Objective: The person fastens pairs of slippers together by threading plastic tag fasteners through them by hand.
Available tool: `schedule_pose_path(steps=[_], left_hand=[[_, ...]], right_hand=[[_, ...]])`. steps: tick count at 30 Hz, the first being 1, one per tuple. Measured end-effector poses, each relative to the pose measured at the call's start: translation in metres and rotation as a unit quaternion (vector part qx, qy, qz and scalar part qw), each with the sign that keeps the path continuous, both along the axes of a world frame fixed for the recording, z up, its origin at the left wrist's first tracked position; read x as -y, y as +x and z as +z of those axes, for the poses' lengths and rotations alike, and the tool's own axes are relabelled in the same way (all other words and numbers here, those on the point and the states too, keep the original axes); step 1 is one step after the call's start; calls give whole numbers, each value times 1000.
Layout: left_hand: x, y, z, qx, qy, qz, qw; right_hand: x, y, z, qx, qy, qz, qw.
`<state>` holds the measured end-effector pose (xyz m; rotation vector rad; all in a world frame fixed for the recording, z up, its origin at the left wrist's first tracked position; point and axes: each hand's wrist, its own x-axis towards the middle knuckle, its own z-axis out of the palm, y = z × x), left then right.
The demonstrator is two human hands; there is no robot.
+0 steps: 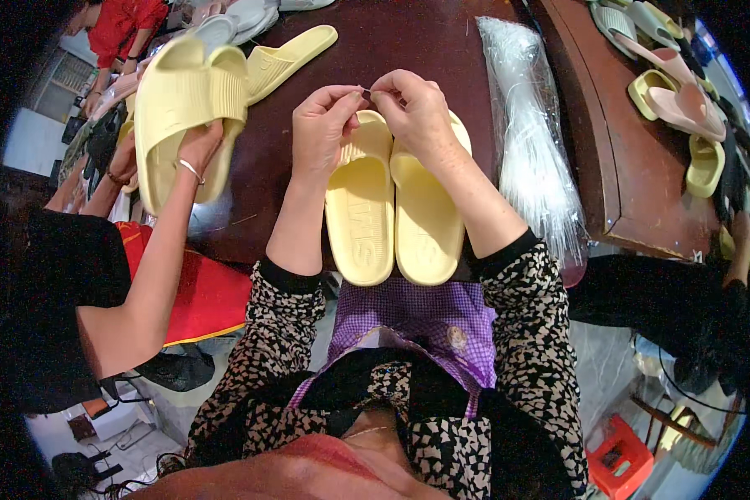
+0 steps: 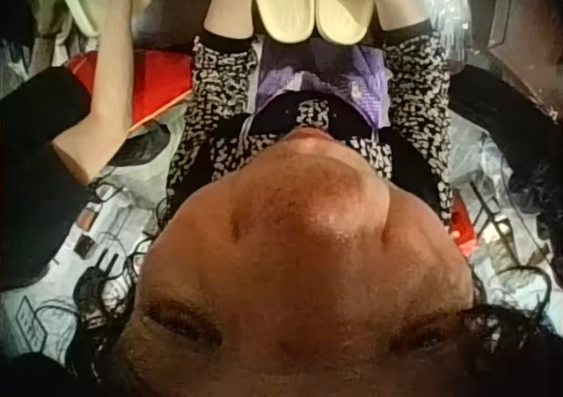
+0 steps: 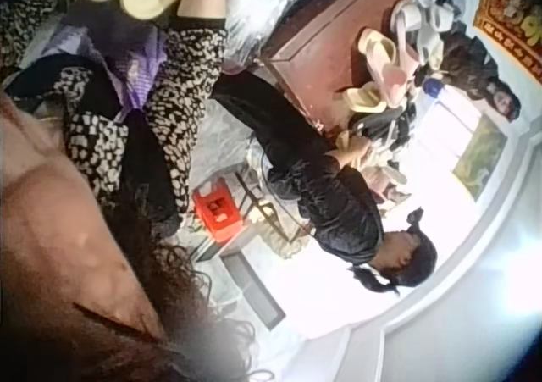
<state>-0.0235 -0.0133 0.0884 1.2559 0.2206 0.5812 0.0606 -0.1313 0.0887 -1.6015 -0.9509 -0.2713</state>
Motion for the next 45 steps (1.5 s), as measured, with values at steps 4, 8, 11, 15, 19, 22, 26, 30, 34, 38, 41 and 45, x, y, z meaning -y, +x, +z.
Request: schedule_pose_path(steps=[4, 8, 11, 15, 19, 22, 26, 30, 34, 38, 41, 45], left_hand=[[0, 1, -1, 5, 21, 17, 1000], [0, 1, -3, 1, 41, 25, 999], [1, 2, -4, -5, 48, 29, 998], [2, 3, -5, -6, 50, 32, 998], [1, 2, -6, -2, 47, 31, 998], [-4, 1, -6, -6, 50, 32, 998], [-4, 3, -6, -13, 65, 36, 997], [5, 11, 2, -11, 112, 41, 993], [3, 3, -2, -70, 131, 76, 986], [0, 0, -8, -49, 121, 42, 991], [2, -2, -7, -53, 96, 40, 993], [3, 2, -7, -33, 93, 51, 994]], right_hand=[[2, -1, 1, -20, -57, 5, 998], [1, -1, 1, 3, -66, -10, 998], [1, -1, 0, 4, -55, -9, 998], [2, -3, 3, 28, -64, -24, 997], [1, -4, 1, 28, -63, -27, 997], [-4, -3, 0, 25, -60, -19, 998], [-3, -1, 1, 21, -69, -21, 997], [2, 8, 6, 76, -43, -48, 995], [-8, 8, -16, 111, -19, -41, 993], [-3, -1, -12, 77, -16, -36, 996], [1, -8, -4, 81, -37, -49, 995], [2, -10, 2, 67, -50, -49, 995]])
